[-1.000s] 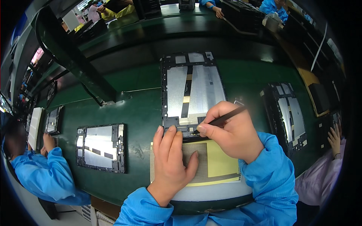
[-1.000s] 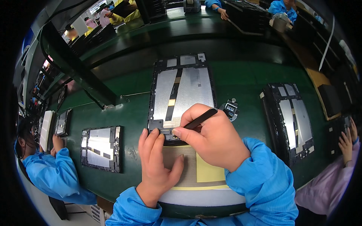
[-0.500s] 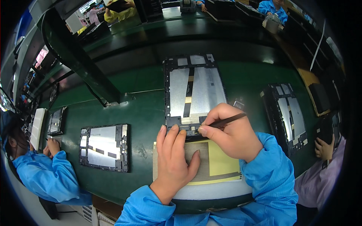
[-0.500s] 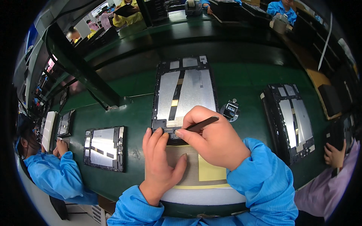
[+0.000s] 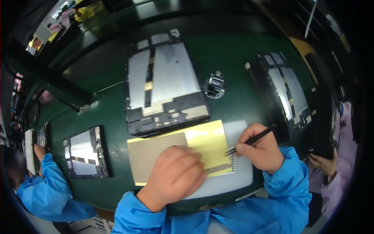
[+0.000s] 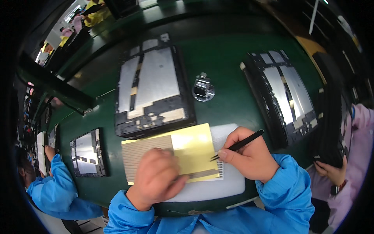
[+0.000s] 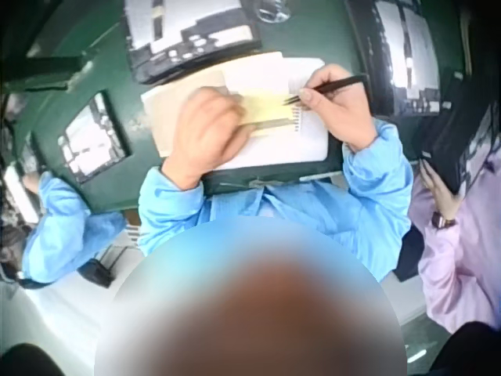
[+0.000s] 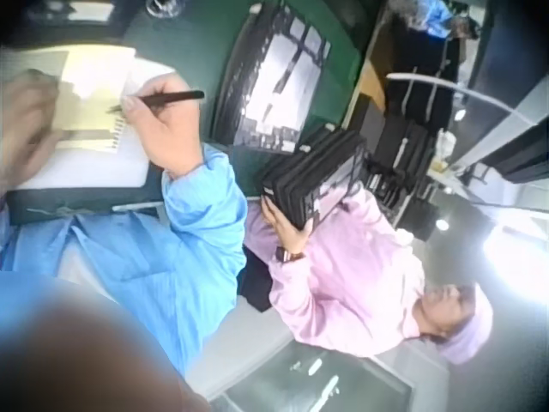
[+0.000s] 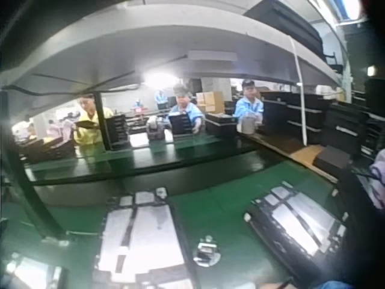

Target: The person uses tweezers to pick small components from a sheet and place them onto the internal chassis of an electronic device. They repeatedly transfer items from the sheet to the device, occasionally adjusting the device's position on the green workbench.

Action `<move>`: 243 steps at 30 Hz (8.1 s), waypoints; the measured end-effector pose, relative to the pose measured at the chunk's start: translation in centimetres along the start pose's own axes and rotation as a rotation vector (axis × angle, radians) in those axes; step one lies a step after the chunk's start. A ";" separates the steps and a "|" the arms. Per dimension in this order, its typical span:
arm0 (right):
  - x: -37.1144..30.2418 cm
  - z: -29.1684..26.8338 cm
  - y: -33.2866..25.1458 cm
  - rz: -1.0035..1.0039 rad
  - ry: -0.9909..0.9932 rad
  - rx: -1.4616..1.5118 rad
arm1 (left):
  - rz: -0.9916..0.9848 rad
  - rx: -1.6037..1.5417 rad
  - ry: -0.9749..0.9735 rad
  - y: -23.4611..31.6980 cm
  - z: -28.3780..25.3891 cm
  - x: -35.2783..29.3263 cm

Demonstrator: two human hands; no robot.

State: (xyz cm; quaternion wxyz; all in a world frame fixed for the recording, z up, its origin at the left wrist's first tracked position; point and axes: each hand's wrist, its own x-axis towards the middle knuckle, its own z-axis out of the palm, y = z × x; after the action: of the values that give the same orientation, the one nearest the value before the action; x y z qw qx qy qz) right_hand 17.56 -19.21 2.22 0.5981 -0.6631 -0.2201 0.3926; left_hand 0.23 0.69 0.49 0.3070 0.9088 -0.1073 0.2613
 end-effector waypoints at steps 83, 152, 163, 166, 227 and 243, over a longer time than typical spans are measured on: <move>-1.0 -1.6 1.1 -0.081 0.009 -0.059 | -0.122 0.144 -0.260 2.5 1.3 3.2; 8.6 7.9 -7.6 -0.374 -0.227 -0.113 | -0.339 0.445 0.408 -1.4 -2.0 0.6; 8.4 8.1 -7.7 -0.379 -0.214 -0.228 | -0.348 0.450 0.346 -1.0 -1.6 0.7; 8.4 8.0 -7.4 -0.440 -0.213 -0.336 | -0.352 0.451 0.339 -1.0 -1.7 0.6; -6.5 5.8 -8.9 -1.294 -0.918 -0.568 | -1.525 0.192 0.679 2.5 -12.1 -12.4; -2.2 -0.9 -0.7 0.053 -0.031 0.155 | -0.157 0.109 -0.342 3.2 1.1 2.0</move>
State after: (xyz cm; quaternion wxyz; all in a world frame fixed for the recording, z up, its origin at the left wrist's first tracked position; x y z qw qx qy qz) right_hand 17.07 -21.32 3.40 0.6336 -0.6143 -0.1807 0.4342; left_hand 1.25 -2.63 2.47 0.2540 0.9609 -0.0723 0.0836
